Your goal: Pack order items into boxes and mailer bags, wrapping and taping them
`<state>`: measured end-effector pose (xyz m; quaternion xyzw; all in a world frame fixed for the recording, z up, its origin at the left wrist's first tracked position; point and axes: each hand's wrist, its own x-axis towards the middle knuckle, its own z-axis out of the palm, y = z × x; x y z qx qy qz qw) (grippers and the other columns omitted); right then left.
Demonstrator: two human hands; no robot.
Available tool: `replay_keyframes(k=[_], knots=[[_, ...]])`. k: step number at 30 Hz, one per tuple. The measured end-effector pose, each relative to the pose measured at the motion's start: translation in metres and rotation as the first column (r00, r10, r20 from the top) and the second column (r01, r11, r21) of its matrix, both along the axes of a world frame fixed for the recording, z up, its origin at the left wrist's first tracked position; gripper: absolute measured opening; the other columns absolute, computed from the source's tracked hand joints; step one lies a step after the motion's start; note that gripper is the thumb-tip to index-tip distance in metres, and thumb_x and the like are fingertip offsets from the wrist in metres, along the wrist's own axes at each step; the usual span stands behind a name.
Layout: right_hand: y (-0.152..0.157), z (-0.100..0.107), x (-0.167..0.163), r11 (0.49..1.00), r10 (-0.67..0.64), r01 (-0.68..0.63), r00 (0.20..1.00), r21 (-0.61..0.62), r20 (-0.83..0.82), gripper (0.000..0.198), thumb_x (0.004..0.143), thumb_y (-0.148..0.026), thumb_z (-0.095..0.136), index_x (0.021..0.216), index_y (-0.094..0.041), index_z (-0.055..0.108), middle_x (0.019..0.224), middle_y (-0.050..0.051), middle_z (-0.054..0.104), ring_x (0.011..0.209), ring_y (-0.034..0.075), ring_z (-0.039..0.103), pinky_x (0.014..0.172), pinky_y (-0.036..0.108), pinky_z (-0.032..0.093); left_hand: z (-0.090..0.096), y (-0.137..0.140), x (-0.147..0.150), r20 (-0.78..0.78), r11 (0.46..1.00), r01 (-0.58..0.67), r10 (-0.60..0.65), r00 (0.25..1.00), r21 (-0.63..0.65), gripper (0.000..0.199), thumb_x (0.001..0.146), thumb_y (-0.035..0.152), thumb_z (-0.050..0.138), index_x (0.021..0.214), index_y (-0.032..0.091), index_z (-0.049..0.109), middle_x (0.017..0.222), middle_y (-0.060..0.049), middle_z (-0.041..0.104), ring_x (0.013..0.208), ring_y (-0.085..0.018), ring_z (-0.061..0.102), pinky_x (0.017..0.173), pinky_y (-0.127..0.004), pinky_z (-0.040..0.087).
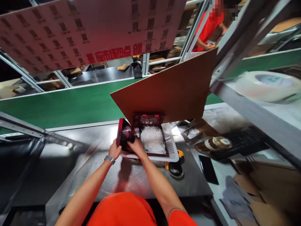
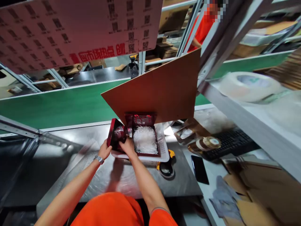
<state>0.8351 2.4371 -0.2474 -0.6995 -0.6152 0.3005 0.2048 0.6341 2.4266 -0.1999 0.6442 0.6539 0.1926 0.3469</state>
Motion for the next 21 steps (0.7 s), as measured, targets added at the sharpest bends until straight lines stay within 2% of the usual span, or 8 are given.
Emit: replay_keyframes(k=[2,5,8,10,14,16,18,21], knots=[[-0.002,-0.001,-0.001,1.000,0.012,-0.011,0.997,-0.011,0.071,0.075,0.105,-0.040,0.074,0.174,-0.018,0.054,0.173,0.023,0.063,0.164,0.040,0.058,0.136,0.049,0.047,-0.005,-0.001,-0.001,0.011,1.000,0.005,-0.005,1.000,0.000,0.066,0.101,0.014,0.058,0.167,0.007,0.056,0.142,-0.024,0.082,0.125,-0.036,0.080,0.112,-0.048,0.060],[0.008,-0.002,-0.004,0.989,0.125,-0.133,0.987,0.068,0.103,0.082,0.103,-0.036,0.078,0.179,-0.021,0.049,0.182,0.020,0.052,0.176,0.041,0.039,0.147,0.056,0.030,-0.008,0.000,0.001,0.002,1.000,0.017,-0.017,1.000,0.005,0.067,0.100,0.015,0.059,0.166,0.007,0.055,0.145,-0.024,0.081,0.125,-0.035,0.080,0.111,-0.045,0.060],[0.030,-0.003,-0.007,0.968,0.190,-0.204,0.976,0.146,0.104,0.076,0.104,-0.029,0.074,0.177,-0.023,0.054,0.183,0.018,0.053,0.175,0.043,0.036,0.147,0.068,0.023,-0.007,0.000,0.002,0.010,0.999,0.033,-0.034,0.999,0.026,0.066,0.100,0.016,0.060,0.165,0.011,0.057,0.148,-0.022,0.079,0.127,-0.035,0.080,0.113,-0.044,0.061],[0.043,-0.006,-0.005,0.961,0.174,-0.196,0.977,0.197,0.120,0.062,0.107,-0.020,0.065,0.168,-0.023,0.063,0.176,0.016,0.061,0.170,0.040,0.043,0.145,0.068,0.025,-0.005,-0.001,0.002,0.023,0.999,0.038,-0.039,0.999,0.039,0.069,0.099,0.016,0.060,0.168,0.011,0.054,0.152,-0.022,0.078,0.131,-0.035,0.079,0.116,-0.046,0.061],[0.059,-0.015,0.004,0.955,0.114,-0.150,0.982,0.255,0.148,0.040,0.107,-0.019,0.064,0.144,-0.018,0.079,0.149,0.018,0.076,0.144,0.036,0.061,0.131,0.052,0.047,-0.003,-0.004,0.001,0.045,0.999,0.047,-0.048,0.998,0.021,0.071,0.099,0.016,0.057,0.170,0.010,0.050,0.157,-0.022,0.075,0.137,-0.037,0.077,0.123,-0.053,0.059],[0.062,-0.020,0.006,0.954,0.080,-0.124,0.983,0.272,0.165,0.046,0.105,-0.023,0.070,0.150,-0.018,0.077,0.144,0.020,0.075,0.134,0.037,0.062,0.121,0.049,0.053,-0.003,-0.004,0.001,0.060,0.998,0.049,-0.051,0.997,0.028,0.070,0.098,0.016,0.057,0.168,0.012,0.052,0.156,-0.021,0.075,0.139,-0.037,0.076,0.125,-0.054,0.058],[0.065,-0.024,0.006,0.944,0.055,-0.111,0.982,0.312,0.182,0.061,0.101,-0.020,0.075,0.161,-0.021,0.071,0.147,0.019,0.072,0.132,0.037,0.061,0.117,0.048,0.056,-0.003,-0.003,0.002,0.075,0.997,0.051,-0.055,0.996,0.053,0.070,0.096,0.016,0.058,0.166,0.013,0.054,0.157,-0.021,0.074,0.142,-0.037,0.075,0.127,-0.054,0.058],[0.073,-0.027,0.002,0.938,0.069,-0.123,0.983,0.324,0.172,0.062,0.092,-0.008,0.075,0.152,-0.026,0.077,0.156,0.017,0.068,0.138,0.035,0.059,0.119,0.048,0.055,-0.004,-0.002,0.001,0.106,0.995,0.056,-0.065,0.992,0.088,0.069,0.093,0.016,0.060,0.162,0.014,0.057,0.156,-0.021,0.074,0.141,-0.036,0.075,0.129,-0.054,0.057]])
